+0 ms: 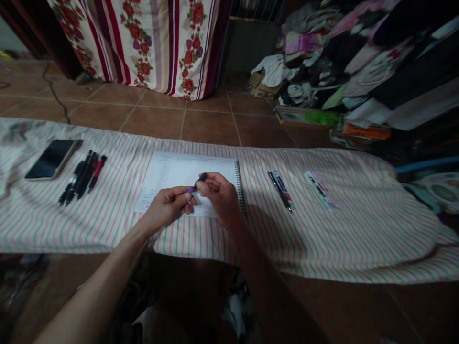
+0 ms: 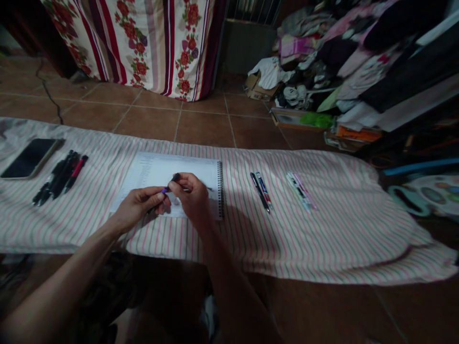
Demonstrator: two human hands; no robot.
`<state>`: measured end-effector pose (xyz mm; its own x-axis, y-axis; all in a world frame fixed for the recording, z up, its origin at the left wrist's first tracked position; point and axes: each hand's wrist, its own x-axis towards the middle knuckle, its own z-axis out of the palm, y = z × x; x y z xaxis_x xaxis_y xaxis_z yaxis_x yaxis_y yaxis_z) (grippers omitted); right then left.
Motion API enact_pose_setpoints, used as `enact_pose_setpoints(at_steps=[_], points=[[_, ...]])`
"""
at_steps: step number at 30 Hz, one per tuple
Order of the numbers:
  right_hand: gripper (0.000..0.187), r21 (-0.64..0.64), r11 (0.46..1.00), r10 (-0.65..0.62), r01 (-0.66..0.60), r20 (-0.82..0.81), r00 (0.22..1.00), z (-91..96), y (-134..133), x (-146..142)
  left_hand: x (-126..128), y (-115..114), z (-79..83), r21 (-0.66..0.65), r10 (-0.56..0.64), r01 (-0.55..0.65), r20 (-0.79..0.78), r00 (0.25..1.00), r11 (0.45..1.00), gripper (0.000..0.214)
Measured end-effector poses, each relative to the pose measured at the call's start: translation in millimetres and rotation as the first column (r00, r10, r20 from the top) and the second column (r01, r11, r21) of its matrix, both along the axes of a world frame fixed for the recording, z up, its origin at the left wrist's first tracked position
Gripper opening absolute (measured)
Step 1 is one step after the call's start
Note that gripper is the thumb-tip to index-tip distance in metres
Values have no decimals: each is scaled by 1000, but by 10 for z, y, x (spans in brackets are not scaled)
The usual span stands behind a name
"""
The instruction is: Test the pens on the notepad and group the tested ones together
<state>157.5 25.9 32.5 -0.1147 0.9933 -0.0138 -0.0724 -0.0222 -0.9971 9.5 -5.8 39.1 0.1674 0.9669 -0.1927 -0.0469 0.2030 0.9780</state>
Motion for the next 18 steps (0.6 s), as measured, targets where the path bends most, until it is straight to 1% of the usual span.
enact_pose_setpoints(at_steps=[4, 11, 18], points=[[27, -10, 1000, 12, -12, -30, 999, 15, 7, -31, -26, 20, -18, 25, -47, 46, 31, 998, 999, 22], [23, -54, 998, 34, -39, -90, 995, 29, 1, -31, -37, 20, -22, 33, -61, 60, 21, 998, 998, 25], [19, -70, 996, 43, -49, -91, 995, 18, -23, -12, 15, 4, 7, 10, -15, 14, 37, 999, 1000, 22]])
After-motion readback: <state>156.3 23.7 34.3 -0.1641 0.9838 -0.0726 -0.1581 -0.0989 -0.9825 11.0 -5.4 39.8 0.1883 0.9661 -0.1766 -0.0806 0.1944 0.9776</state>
